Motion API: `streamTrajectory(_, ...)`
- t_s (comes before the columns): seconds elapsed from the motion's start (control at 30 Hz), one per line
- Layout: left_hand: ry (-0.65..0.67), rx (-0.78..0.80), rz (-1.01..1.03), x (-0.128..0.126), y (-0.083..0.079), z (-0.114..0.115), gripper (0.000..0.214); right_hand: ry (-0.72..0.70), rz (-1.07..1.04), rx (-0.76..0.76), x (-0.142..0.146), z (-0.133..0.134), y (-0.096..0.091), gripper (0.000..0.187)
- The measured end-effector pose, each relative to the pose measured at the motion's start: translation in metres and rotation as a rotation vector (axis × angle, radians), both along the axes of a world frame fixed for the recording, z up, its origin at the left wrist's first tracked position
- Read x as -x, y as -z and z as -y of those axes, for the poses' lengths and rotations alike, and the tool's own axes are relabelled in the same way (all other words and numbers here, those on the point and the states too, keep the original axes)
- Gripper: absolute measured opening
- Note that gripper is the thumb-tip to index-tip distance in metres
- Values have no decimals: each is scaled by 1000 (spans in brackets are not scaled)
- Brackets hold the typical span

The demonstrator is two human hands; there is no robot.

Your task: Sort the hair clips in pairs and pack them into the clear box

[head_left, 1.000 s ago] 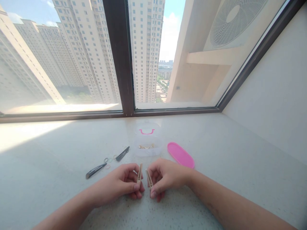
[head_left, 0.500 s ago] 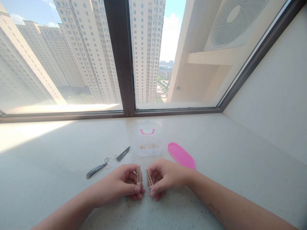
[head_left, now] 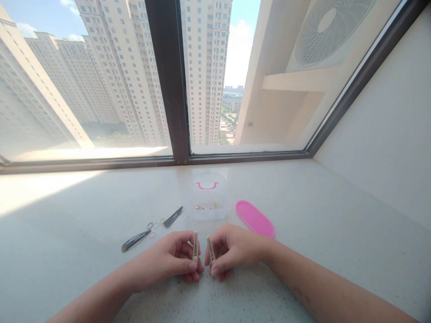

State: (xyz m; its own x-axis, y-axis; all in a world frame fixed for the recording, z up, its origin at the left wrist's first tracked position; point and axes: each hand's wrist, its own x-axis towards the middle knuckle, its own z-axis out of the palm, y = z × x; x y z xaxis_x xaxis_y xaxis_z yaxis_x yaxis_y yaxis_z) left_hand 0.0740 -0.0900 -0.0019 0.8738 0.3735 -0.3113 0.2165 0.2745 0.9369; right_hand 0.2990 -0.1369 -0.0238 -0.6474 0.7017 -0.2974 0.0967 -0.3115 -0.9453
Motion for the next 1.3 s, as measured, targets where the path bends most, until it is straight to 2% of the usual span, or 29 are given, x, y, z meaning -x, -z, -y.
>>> streamTrajectory(1.3,-8,-12,-23,0,1,2,17,-7,-3,-21,0,1,-2,31)
